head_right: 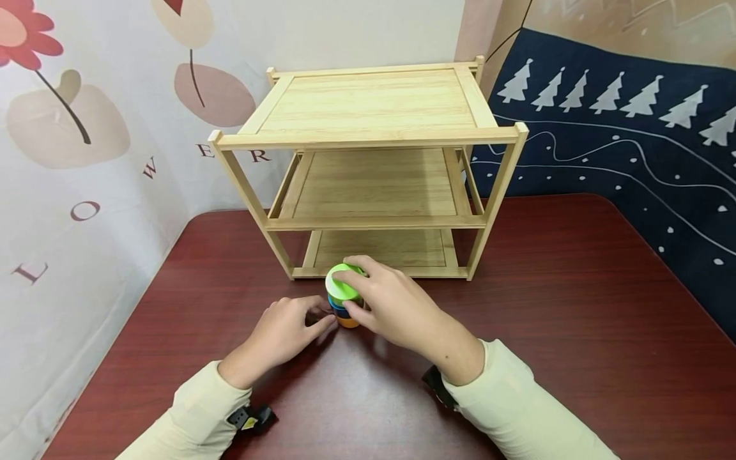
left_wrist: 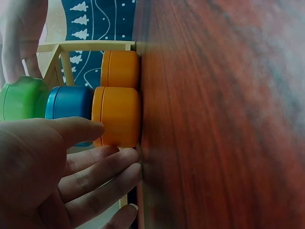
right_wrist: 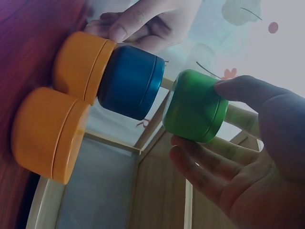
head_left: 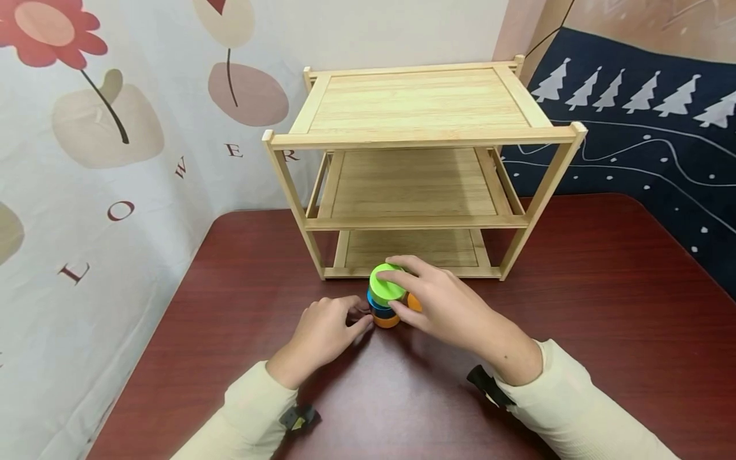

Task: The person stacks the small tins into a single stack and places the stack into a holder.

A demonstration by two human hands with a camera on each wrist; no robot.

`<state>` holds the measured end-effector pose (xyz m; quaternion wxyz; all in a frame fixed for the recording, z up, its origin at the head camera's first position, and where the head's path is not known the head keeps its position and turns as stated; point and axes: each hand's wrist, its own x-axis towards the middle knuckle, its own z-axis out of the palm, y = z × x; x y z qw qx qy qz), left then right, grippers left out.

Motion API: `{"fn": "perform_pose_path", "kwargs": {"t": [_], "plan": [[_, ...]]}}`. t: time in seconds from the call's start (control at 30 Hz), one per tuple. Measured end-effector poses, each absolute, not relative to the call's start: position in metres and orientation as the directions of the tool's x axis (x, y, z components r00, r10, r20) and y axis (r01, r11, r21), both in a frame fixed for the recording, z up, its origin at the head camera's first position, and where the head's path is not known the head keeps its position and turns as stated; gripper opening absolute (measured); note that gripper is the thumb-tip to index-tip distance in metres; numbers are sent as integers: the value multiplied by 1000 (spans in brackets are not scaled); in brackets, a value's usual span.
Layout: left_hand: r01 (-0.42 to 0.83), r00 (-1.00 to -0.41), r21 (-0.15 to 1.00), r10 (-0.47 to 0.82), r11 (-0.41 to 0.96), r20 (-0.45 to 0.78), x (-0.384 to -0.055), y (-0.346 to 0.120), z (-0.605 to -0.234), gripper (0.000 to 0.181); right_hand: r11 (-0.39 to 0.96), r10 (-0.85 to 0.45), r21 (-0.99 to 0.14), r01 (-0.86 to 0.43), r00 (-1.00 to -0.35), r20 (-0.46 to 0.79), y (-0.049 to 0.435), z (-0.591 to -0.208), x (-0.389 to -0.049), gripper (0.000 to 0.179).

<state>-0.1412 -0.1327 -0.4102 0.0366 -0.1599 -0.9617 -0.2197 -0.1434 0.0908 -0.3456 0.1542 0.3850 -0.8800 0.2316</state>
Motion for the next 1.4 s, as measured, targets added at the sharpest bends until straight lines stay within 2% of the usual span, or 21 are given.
{"fn": "perform_pose_path", "kwargs": {"t": [1.4], "plan": [[327, -945, 414, 293, 850, 145, -142, -132, -410, 14, 592, -620, -309, -744, -665, 415, 86, -355, -151, 37]]}}
